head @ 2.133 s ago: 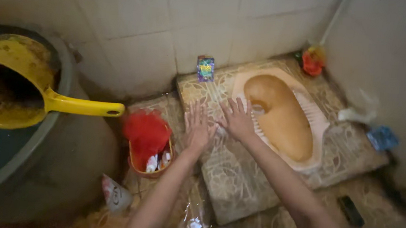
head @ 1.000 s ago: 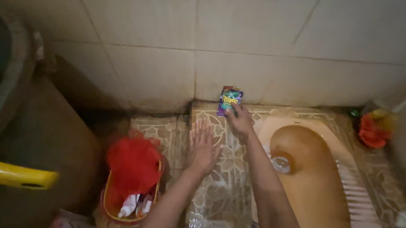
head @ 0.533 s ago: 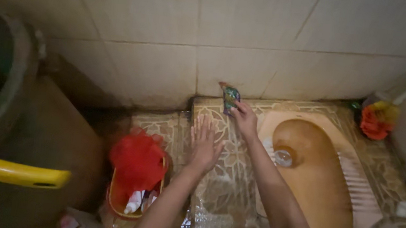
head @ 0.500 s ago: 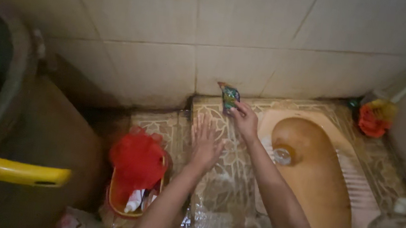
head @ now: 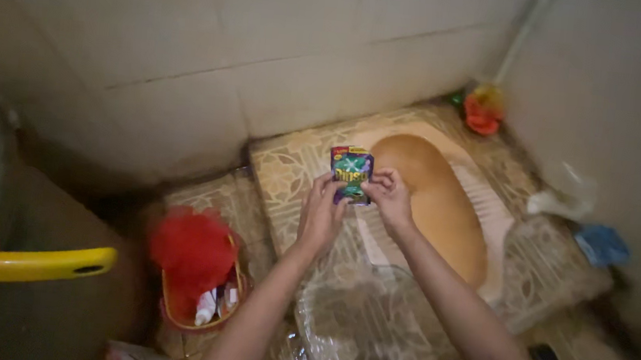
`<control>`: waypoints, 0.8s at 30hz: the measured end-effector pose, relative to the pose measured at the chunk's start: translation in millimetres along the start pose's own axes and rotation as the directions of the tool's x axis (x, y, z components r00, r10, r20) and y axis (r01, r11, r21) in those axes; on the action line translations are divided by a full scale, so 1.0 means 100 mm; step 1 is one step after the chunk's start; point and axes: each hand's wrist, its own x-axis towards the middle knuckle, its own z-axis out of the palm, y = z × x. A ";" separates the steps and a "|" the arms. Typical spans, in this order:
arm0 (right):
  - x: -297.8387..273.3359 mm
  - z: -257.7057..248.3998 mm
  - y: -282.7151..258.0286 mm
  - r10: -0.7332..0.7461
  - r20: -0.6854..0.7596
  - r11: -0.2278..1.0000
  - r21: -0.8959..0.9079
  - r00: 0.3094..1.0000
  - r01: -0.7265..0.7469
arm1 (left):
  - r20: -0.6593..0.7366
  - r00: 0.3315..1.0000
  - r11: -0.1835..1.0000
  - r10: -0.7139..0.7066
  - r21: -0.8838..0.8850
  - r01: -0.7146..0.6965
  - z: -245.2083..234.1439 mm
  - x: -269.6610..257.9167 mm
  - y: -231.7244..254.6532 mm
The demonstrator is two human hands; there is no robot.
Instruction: The person scrubs the floor tiles around a squat toilet with a small brush, then uses a toilet brush to scrub the inside of the bowl. They also handle a small packet of cleaning powder.
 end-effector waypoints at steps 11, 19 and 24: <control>-1.52 -0.89 -0.88 0.025 0.057 0.961 -0.277 0.998 -0.008 | 0.126 0.970 0.922 0.209 -0.357 -0.153 0.17 -0.55 0.88; -2.22 -1.31 -1.06 0.132 -0.134 0.917 -0.358 0.982 -0.173 | 0.207 0.912 0.879 0.354 -0.407 -0.249 0.34 -0.90 1.39; -2.80 -1.86 -1.08 0.002 -0.133 0.898 -0.435 0.991 -0.060 | 0.287 0.866 0.834 0.410 -0.502 -0.229 0.74 -1.17 1.81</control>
